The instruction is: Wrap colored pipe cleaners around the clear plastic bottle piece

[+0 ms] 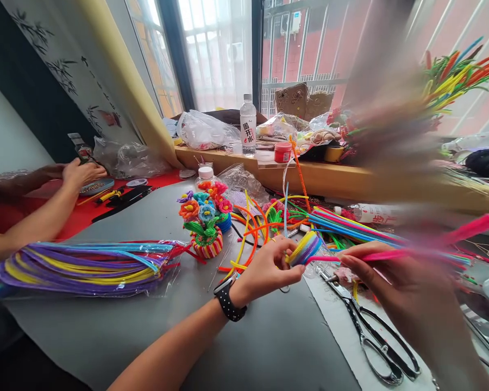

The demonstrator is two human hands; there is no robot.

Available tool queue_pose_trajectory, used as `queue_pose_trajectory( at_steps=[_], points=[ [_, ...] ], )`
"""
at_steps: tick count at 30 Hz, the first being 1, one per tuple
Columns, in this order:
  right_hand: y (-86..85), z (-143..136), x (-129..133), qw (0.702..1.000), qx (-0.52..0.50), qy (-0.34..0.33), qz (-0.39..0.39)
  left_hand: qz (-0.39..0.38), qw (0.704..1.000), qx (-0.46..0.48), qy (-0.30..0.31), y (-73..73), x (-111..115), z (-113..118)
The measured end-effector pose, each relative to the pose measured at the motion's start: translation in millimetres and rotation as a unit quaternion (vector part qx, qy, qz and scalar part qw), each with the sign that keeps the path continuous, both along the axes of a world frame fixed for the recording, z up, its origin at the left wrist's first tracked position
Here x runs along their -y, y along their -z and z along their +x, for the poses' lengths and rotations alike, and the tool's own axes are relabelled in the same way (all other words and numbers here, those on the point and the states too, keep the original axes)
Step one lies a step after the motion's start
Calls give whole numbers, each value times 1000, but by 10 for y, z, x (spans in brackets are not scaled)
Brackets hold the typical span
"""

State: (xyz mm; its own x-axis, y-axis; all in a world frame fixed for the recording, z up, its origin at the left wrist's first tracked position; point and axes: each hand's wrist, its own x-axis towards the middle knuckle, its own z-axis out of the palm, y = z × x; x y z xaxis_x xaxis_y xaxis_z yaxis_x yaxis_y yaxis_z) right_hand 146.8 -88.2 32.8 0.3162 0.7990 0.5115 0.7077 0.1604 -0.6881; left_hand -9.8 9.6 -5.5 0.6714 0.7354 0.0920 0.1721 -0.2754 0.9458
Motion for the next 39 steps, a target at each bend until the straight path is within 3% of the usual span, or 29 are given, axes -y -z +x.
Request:
queue_pose_trajectory(
  at_steps=[7,13,25,39],
  points=[
    [-9,215,-30,995,-42,-44,-80,32,999,-7,-3,0,2,-5],
    [38,340,-121,984,17,-148,-97,26,1000,-17,-1,-16,13,7],
    [270,187,-212,983,-123,-122,-65,24,999,-14,30,-120,38,-21],
    [186,120,-189,977,-177,-69,-101,-29,1000,3,-1,-125,69,-14]
  ],
)
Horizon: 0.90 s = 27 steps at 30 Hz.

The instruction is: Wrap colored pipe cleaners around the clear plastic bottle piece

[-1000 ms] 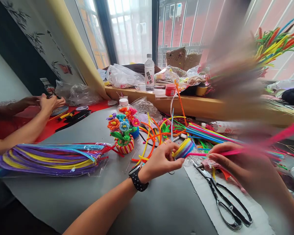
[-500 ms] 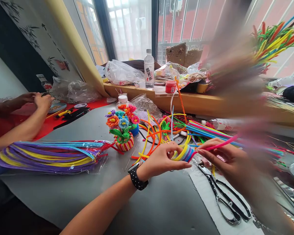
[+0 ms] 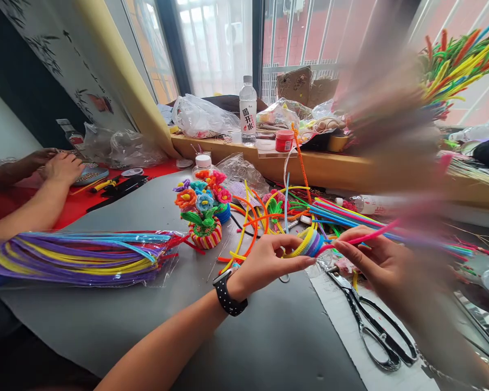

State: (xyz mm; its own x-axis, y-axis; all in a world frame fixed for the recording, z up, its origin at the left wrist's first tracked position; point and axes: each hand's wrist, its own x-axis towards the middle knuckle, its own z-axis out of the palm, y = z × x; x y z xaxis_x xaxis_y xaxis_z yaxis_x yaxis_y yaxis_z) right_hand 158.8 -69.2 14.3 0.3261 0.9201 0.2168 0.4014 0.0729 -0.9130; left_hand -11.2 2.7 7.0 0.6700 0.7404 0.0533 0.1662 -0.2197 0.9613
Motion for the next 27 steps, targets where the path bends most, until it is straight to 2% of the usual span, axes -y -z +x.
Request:
queue_pose_trajectory(
  at_steps=[12,21,27],
  points=[
    [-12,-24,-6,997,-70,19,-25,71,997,30,-12,-9,7,6],
    [46,111,-29,989,-128,-6,-75,114,992,56,16,-17,-1,-13],
    [-26,111,-16,984,-170,7,-54,156,985,63,44,-12,-12,-25]
  ],
)
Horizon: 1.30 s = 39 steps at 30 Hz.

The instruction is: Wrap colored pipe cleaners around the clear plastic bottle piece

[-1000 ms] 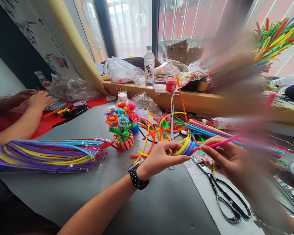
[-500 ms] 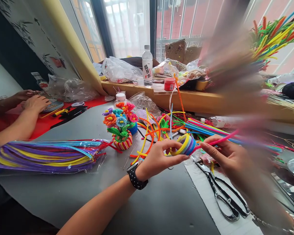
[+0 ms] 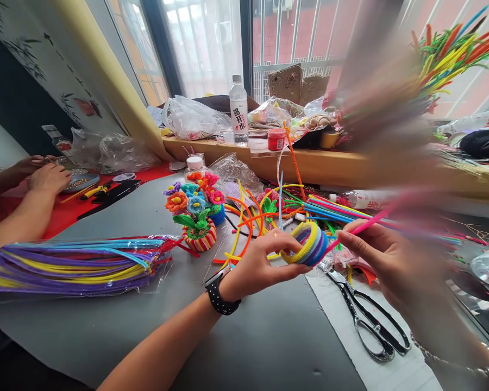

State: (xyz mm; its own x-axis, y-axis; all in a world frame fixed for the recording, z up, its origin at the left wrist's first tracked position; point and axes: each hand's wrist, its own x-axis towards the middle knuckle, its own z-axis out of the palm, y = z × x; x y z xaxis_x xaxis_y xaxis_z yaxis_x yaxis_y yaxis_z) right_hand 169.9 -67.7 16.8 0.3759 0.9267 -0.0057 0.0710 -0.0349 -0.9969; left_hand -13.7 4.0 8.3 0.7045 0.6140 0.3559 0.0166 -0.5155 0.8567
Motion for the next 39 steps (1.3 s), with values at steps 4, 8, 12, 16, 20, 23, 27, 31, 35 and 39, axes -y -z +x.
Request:
queue_pose_trajectory(
  at_steps=[4,8,12,16,20,23,27,31,35,39],
  points=[
    [-20,22,12,1000,13,-15,5,34,999,11,20,-9,-15,-4],
    [-52,51,44,999,31,-13,24,41,997,40,46,-11,-35,-4],
    [-134,6,102,999,42,-8,32,49,995,64,60,6,-50,-10],
    [-177,-46,142,996,57,35,50,61,994,57,66,21,-62,-20],
    [-142,14,135,994,95,-20,53,84,993,49,70,16,-68,-29],
    [-112,65,118,993,105,-25,43,108,991,37,68,1,-68,-36],
    [-87,69,107,994,91,-33,52,131,989,28,64,-21,-69,-42],
    [-86,55,116,997,69,-32,32,150,986,18,66,-32,-77,-47],
    [-116,69,113,997,67,-32,6,162,984,10,69,-29,-87,-63],
    [-134,95,106,996,83,-35,-11,168,983,1,70,-29,-92,-74]
  ],
)
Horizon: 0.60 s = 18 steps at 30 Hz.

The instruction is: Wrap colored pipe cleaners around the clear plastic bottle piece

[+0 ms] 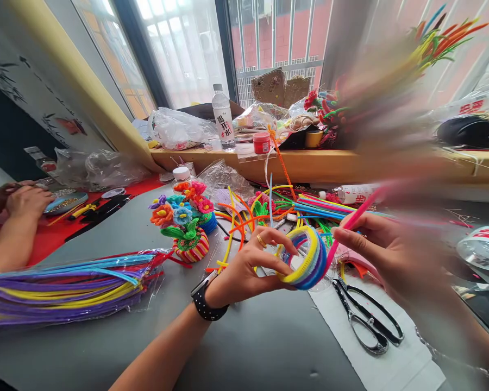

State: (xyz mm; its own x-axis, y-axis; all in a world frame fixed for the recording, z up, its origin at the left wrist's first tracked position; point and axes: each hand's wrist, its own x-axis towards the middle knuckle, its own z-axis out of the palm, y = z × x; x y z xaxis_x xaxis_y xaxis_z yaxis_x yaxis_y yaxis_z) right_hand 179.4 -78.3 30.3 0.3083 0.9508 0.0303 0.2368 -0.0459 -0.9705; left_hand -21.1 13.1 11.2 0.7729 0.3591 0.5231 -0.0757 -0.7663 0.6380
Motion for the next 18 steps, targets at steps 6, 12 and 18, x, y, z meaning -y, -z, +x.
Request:
queue_pose_trajectory(
  at_steps=[6,12,18],
  points=[
    [1,-9,-16,999,-36,-19,-12,18,1000,0,11,-1,-8,-8],
    [60,-10,-67,995,-83,-48,37,22,1000,1,8,-3,-17,-4],
    [85,6,-62,992,-79,-67,67,14,1000,0,9,13,-21,-3]
  ],
)
